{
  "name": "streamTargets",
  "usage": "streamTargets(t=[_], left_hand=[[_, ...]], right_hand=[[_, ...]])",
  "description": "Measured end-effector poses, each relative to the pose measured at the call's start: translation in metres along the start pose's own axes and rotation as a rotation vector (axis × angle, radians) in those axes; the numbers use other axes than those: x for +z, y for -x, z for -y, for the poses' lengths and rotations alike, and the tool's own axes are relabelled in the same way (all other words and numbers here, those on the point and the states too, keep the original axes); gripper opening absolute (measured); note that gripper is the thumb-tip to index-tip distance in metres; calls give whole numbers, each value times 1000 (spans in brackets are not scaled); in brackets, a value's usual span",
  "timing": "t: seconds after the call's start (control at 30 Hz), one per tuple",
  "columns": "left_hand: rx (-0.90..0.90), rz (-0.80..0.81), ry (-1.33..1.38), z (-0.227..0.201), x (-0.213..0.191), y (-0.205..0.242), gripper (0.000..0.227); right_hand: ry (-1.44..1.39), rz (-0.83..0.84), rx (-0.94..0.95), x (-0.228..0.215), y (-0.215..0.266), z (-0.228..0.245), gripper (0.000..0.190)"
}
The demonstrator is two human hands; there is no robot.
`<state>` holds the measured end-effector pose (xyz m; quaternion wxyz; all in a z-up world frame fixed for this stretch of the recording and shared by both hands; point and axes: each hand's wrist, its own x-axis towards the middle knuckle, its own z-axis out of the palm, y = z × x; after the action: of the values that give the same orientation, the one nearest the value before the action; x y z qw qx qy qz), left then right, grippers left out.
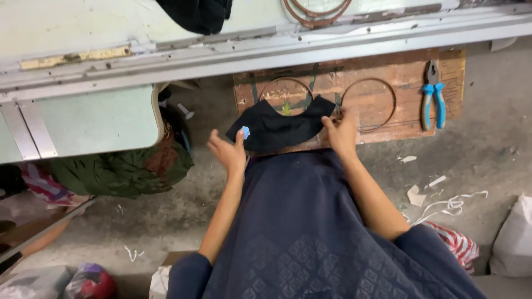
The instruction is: Preparing cap panels for embroidery by securing them within circular embroidery hoops.
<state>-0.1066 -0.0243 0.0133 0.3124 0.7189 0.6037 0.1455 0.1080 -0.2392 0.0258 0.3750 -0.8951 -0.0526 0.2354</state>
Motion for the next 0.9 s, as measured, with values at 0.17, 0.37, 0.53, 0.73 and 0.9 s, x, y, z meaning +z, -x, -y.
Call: streamTargets(t=[0.17, 0.37, 0.53, 0.73, 0.9], left_hand=[[704, 109, 20, -67, 17, 14, 19], [443, 720, -163, -154, -9, 2, 29], [604, 680, -416, -98, 62, -35, 23], [588, 669, -401, -108, 61, -41, 25], [537, 702, -362, -116, 56, -39, 23]], right_hand=[[211, 59, -428, 18, 19, 47, 26], [634, 229, -538, 55, -5, 43, 16], [576, 183, -590, 63, -39, 44, 11], [603, 214, -555, 62, -47, 53, 12], [570, 259, -500, 54, -42, 66, 13]])
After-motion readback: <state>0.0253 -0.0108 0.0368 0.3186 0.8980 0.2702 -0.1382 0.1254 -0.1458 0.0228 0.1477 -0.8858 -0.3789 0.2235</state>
